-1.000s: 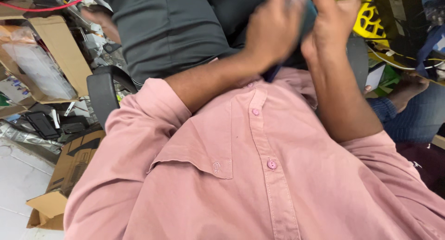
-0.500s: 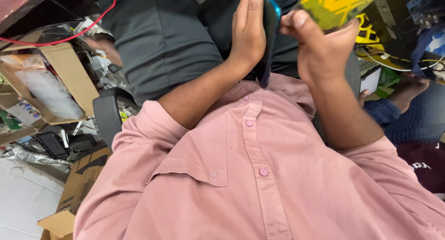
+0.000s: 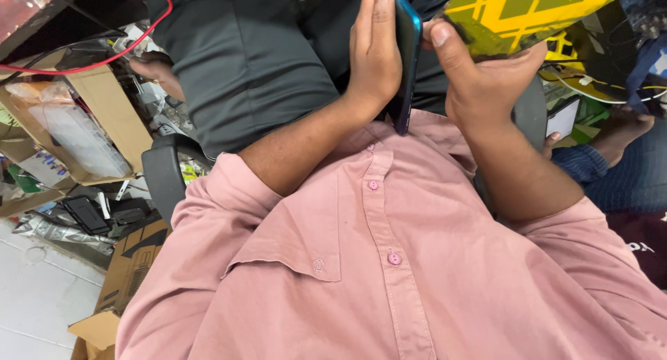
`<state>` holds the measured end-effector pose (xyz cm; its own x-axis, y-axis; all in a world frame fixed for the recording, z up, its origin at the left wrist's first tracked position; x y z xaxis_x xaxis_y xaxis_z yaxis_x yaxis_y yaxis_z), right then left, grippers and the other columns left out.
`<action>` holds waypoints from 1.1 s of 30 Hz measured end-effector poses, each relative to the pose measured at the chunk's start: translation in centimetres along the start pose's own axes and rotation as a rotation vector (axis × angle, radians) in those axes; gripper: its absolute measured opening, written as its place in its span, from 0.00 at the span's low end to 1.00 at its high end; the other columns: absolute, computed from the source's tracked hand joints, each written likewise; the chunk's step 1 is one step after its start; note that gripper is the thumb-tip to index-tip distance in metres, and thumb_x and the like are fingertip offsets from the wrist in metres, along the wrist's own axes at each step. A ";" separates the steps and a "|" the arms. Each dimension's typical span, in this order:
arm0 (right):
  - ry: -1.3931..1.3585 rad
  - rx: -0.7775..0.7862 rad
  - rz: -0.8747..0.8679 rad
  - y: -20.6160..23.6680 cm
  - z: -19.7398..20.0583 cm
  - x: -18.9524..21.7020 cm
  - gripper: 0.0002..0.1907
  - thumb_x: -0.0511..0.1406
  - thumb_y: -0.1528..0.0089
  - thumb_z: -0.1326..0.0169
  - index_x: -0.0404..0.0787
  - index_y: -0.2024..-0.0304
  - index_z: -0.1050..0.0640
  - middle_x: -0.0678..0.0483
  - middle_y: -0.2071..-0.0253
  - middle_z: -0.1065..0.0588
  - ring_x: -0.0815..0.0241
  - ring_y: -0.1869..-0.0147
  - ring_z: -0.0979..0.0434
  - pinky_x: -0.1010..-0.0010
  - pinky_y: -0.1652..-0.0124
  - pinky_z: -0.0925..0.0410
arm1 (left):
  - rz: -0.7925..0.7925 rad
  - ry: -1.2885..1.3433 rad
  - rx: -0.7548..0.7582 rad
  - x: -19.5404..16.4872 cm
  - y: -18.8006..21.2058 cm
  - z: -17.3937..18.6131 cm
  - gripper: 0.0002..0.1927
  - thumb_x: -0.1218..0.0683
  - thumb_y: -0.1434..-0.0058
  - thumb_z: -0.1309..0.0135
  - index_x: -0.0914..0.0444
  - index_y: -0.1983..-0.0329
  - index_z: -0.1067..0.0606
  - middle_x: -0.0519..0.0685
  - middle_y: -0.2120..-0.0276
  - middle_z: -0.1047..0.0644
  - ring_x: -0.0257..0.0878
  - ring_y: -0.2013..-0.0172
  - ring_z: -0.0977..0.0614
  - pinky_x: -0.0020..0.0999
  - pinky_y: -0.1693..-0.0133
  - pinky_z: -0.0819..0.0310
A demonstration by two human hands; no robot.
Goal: The person sits at a cluttered repair bench and unboxes a new smartphone, lifting it from its cardboard packaging and peeling the protective film from the screen. They then use a yellow antistatic bag to grip the phone and pry off the back cover, exposing the internal battery and components.
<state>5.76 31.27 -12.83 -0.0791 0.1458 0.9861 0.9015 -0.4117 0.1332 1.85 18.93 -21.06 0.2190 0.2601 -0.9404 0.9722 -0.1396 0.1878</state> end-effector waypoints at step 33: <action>0.274 0.016 0.201 2.8 0.6 -1.6 0.19 0.20 0.30 0.33 0.33 0.44 0.29 0.50 0.53 0.22 0.61 0.51 0.19 0.73 0.49 0.25 | 0.073 -0.057 -0.200 0.8 0.7 0.3 0.24 0.43 0.21 0.70 0.64 0.63 0.33 0.47 0.74 0.35 0.37 0.71 0.32 0.35 0.65 0.34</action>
<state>8.64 30.39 -14.06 -0.0084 -0.1847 0.9828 0.9172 -0.3929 -0.0659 2.64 18.73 -21.79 0.2902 0.2008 -0.9357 0.9521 0.0379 0.3034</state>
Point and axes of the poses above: each hand's wrist, its own y-axis away from the middle knuckle, its own z-axis out of the back of the hand, x = y × z, the point moved 5 cm from there along -y, towards the middle knuckle
